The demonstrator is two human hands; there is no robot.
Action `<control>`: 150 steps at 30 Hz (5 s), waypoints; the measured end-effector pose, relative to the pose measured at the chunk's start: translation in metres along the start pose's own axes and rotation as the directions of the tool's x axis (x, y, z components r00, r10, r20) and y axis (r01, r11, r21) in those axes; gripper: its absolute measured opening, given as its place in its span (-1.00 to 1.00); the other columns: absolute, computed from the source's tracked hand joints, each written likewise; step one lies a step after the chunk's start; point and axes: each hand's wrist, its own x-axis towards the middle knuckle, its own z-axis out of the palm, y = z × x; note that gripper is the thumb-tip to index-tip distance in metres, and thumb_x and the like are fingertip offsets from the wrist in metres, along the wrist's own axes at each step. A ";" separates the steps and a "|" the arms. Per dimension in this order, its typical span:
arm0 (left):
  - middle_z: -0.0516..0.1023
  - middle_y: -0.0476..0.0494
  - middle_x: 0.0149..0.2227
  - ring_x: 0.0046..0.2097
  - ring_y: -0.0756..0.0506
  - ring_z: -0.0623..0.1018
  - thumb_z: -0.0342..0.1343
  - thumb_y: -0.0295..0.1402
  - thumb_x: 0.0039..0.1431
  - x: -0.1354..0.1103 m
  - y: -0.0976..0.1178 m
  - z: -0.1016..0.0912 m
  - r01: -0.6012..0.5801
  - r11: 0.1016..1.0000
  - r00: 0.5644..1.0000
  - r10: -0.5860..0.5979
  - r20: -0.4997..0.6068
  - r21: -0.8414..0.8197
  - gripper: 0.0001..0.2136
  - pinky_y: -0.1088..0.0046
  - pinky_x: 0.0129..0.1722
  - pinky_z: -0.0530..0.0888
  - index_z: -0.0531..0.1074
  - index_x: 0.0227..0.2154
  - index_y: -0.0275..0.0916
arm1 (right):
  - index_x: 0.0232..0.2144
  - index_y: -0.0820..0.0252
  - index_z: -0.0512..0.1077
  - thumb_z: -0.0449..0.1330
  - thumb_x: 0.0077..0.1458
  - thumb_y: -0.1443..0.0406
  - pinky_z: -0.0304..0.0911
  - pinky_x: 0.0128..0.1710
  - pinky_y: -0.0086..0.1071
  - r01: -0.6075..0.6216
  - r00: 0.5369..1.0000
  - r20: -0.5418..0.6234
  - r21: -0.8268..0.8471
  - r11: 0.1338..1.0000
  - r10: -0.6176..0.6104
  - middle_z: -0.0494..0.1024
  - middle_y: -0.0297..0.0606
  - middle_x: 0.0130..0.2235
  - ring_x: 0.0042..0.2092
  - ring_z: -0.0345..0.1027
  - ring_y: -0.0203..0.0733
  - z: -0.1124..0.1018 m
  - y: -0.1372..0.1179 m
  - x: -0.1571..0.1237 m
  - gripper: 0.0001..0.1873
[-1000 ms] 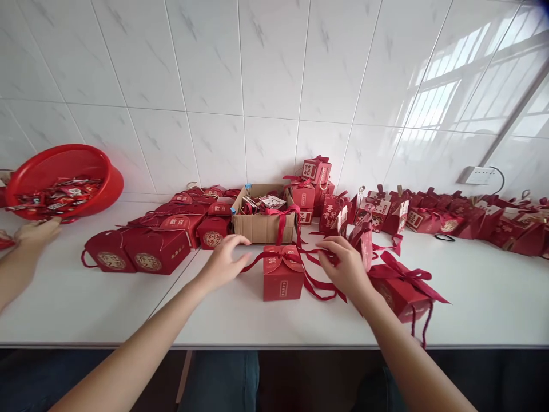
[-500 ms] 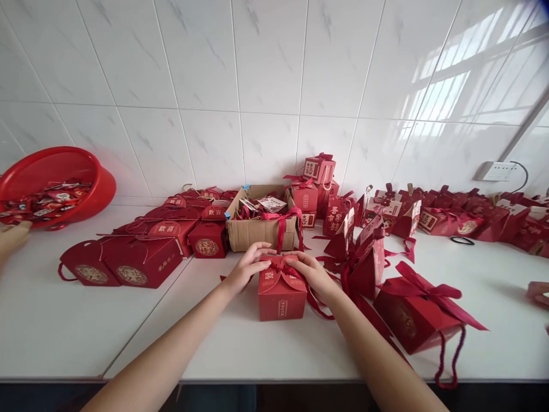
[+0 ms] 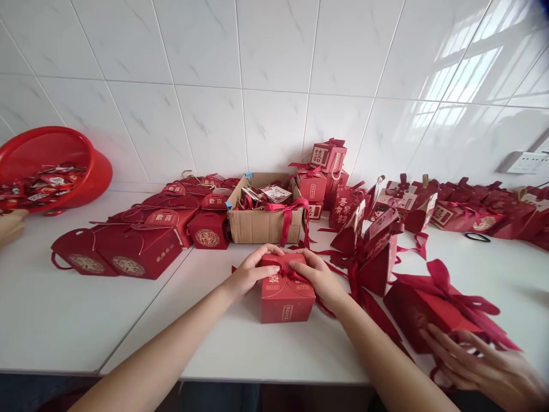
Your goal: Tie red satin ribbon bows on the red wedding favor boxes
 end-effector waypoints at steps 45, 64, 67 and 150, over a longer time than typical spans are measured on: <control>0.40 -0.01 -0.43 -0.46 0.02 0.36 0.22 -0.10 0.01 -0.010 0.020 -0.013 0.125 0.951 0.992 -0.122 -0.030 0.284 -0.66 0.55 -0.51 0.24 0.37 -0.29 -0.26 | -0.62 0.16 0.10 0.32 -0.16 -0.03 -0.03 -0.57 -0.46 -0.038 0.994 -0.102 -0.092 0.995 0.028 0.19 -0.45 -0.59 -0.57 0.02 -0.40 -0.017 0.007 0.002 -0.46; 0.15 0.04 -0.71 -0.61 0.06 0.15 0.19 -0.13 0.01 -0.009 0.018 -0.021 0.071 0.955 0.996 -0.083 0.031 0.290 -0.51 0.47 -0.57 0.02 0.10 -0.80 -0.25 | -0.71 0.17 -0.04 0.29 -0.07 -0.02 -0.23 -0.58 -0.43 0.116 0.991 -0.041 -0.190 0.975 -0.126 -0.02 -0.48 -0.66 -0.59 -0.23 -0.44 -0.023 0.002 0.002 -0.36; 0.14 0.05 -0.71 -0.58 0.06 0.18 0.21 -0.20 -0.01 -0.009 0.020 -0.021 0.057 0.964 0.996 -0.073 0.052 0.261 -0.52 0.47 -0.55 0.05 0.08 -0.81 -0.25 | -0.71 0.16 -0.04 0.28 -0.06 -0.02 -0.24 -0.58 -0.43 0.127 0.991 -0.020 -0.232 0.964 -0.135 -0.02 -0.48 -0.65 -0.58 -0.23 -0.43 -0.026 -0.001 0.002 -0.37; 0.39 0.02 -0.57 -0.52 0.04 0.35 0.17 -0.16 0.09 -0.010 0.017 -0.007 0.117 0.960 0.986 -0.142 0.082 0.255 -0.69 0.53 -0.48 0.25 0.28 -0.55 -0.28 | -0.43 0.20 0.42 0.33 -0.02 0.13 0.29 -0.35 -0.45 0.303 0.946 -0.102 -0.052 0.952 -0.307 0.51 -0.31 -0.42 -0.38 0.39 -0.31 -0.012 -0.016 -0.018 -0.74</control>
